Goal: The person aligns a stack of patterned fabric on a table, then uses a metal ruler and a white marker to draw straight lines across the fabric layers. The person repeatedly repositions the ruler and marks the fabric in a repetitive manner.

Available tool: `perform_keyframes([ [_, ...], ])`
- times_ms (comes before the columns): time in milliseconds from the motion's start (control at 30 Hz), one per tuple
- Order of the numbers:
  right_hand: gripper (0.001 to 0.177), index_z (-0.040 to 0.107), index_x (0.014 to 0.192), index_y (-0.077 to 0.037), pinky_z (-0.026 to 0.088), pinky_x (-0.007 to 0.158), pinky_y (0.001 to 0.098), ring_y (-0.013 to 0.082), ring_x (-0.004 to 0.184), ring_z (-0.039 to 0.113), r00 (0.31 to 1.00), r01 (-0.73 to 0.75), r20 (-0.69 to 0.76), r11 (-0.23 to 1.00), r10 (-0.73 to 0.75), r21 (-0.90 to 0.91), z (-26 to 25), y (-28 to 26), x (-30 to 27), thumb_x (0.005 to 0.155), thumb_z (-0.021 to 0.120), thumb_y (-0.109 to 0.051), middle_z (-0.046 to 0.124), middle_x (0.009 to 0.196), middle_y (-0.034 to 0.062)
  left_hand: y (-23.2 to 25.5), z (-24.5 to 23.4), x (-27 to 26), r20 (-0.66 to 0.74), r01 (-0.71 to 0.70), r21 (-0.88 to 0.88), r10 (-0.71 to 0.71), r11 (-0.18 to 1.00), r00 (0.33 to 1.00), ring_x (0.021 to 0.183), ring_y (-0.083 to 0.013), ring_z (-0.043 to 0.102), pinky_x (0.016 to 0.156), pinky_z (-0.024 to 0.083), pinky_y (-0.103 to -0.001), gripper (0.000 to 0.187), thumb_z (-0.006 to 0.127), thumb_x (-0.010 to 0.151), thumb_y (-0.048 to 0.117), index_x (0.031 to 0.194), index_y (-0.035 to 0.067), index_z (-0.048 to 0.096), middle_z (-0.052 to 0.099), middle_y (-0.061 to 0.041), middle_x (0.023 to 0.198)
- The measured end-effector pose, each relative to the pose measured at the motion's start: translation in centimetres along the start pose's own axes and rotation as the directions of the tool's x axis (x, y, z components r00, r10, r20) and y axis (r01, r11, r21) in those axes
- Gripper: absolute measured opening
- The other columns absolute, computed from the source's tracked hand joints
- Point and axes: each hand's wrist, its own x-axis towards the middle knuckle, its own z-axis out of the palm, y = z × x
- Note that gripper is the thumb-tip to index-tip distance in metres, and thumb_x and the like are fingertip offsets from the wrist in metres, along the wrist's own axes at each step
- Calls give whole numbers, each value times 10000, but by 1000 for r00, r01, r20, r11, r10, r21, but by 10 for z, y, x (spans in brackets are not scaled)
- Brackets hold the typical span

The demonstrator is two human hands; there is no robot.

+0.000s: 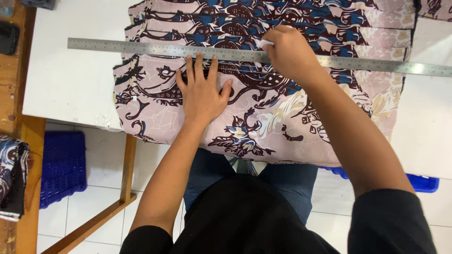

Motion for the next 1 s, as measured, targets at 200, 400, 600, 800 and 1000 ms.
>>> perform_keyframes([
  [200, 122, 755, 1035, 7, 547, 823, 471, 414, 920, 681, 999, 8, 46, 992, -2, -124, 16, 13, 0, 946, 712, -63, 701, 1011, 198, -3, -1, -2, -22, 2, -14, -2, 1000, 1000, 1484, -459, 275, 1169, 129, -696, 699, 567, 968, 536, 1516, 108, 502, 369, -263, 1574],
  [400, 133, 772, 1053, -19, 544, 837, 462, 400, 918, 679, 993, -79, 86, 993, 86, -85, 20, 13, 2, 946, 720, -80, 704, 1007, 180, -4, 0, -1, -32, -4, -20, 4, 1000, 999, 1481, -462, 291, 1169, 142, -700, 699, 570, 967, 533, 1514, 102, 504, 383, -265, 1570],
  [600, 112, 784, 1037, -35, 535, 818, 470, 403, 887, 670, 996, -9, 91, 1000, 12, -29, 41, -6, 27, 948, 745, -92, 693, 953, 179, -2, -2, 0, -21, 5, -42, -6, 999, 1000, 1484, -461, 277, 1163, 133, -704, 724, 579, 943, 543, 1514, 105, 491, 366, -265, 1575],
  [800, 122, 781, 1009, -24, 533, 817, 480, 411, 889, 675, 990, 109, 84, 993, -112, 38, 95, -37, 77, 916, 754, -98, 698, 959, 190, -1, -5, 0, 15, 18, -26, -17, 999, 1000, 1501, -454, 256, 1178, 129, -702, 701, 572, 940, 529, 1504, 121, 490, 341, -260, 1599],
  [1000, 160, 769, 1015, 4, 545, 840, 470, 414, 906, 679, 985, 123, 98, 981, -139, 153, 157, -77, 133, 900, 729, -101, 697, 1021, 209, -3, -10, 0, 109, 20, -20, -18, 1000, 994, 1493, -454, 231, 1174, 115, -709, 731, 575, 924, 543, 1486, 88, 476, 347, -255, 1567],
])
